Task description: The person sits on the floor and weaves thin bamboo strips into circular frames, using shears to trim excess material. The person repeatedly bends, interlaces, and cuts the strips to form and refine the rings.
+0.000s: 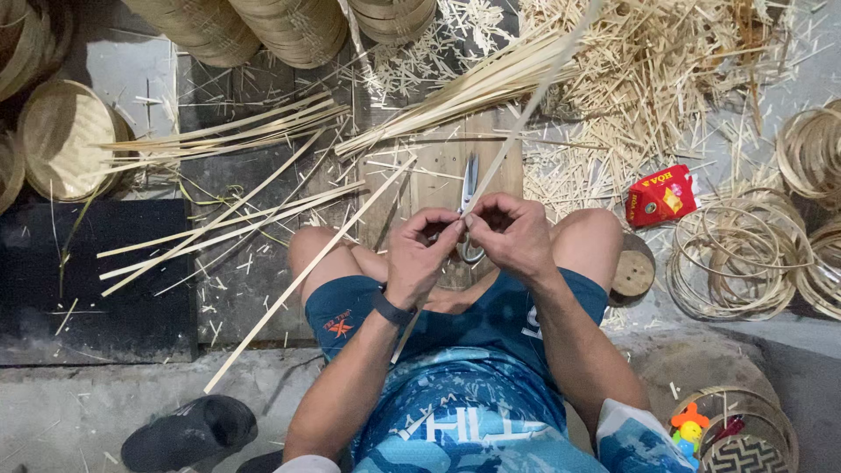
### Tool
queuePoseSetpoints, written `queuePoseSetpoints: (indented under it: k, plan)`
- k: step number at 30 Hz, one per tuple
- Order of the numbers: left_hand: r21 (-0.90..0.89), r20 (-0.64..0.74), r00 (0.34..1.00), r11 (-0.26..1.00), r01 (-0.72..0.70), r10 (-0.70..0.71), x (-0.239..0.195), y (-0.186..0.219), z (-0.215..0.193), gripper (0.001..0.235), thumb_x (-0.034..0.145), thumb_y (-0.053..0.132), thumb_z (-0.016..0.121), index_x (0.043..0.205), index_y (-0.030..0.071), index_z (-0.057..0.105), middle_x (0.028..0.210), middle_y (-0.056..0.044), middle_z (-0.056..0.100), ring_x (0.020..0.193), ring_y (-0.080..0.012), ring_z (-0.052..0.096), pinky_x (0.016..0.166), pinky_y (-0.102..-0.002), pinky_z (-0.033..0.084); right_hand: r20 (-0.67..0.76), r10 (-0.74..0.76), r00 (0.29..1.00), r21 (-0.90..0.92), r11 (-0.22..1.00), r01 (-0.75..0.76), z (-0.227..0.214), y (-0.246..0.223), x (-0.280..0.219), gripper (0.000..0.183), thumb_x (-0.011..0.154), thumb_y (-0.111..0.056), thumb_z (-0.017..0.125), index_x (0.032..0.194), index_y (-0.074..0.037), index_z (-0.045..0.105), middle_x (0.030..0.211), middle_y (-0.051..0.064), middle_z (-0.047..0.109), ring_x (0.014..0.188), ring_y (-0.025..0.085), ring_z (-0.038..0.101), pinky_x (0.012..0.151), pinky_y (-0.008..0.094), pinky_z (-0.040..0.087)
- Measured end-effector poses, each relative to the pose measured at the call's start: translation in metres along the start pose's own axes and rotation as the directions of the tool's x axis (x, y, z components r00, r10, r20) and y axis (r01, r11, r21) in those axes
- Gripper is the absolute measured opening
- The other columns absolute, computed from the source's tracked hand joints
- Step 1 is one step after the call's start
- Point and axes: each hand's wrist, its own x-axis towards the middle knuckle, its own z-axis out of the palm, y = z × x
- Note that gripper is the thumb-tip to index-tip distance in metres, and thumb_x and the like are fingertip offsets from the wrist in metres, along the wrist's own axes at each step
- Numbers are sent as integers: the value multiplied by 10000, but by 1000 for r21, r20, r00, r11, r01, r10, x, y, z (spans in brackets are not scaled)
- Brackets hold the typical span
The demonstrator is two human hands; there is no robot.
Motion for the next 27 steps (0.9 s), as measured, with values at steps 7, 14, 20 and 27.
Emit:
queuePoseSetpoints:
  k: [7, 14, 20, 27]
  plan:
    - [95, -39, 996, 993, -77, 81, -8, 4, -2, 107, 976, 39, 705, 1073, -7, 704, 873, -9, 694, 711, -43, 631, 595, -207, 515, -3, -42, 999, 20, 999, 42, 6, -10, -4, 132, 885, -63, 773, 945, 48, 736, 817, 33, 741, 718, 53, 676, 640, 204, 560]
    - [21, -37, 999, 1000, -8, 9, -9, 10, -5, 121, 962, 36, 715, 1073, -14, 714, 817, -10, 702, 665, -39, 616, 567, -196, 489, 45, -8, 999, 88, 996, 4, 4, -11, -8, 116, 892, -64, 773, 928, 39, 735, 779, 32, 720, 672, 49, 650, 584, 203, 524]
    - [423, 78, 894, 797, -431, 442, -16, 10, -2, 63, 986, 35, 712, 1043, 10, 705, 943, -20, 697, 777, -52, 644, 658, -207, 522, -20, -49, 999, 68, 996, 51, 13, 1, -6, 103, 887, -47, 734, 848, 37, 690, 734, 25, 688, 619, 38, 591, 532, 200, 470]
    - [-34, 167, 971, 984, 176, -168, -9, 7, -17, 156, 991, 130, 709, 1094, 14, 689, 825, 18, 660, 688, -40, 582, 594, -199, 467, 29, 27, 999, 363, 931, -35, 13, -1, -6, 118, 835, -43, 696, 947, -13, 713, 736, 8, 680, 541, 33, 554, 473, 193, 427]
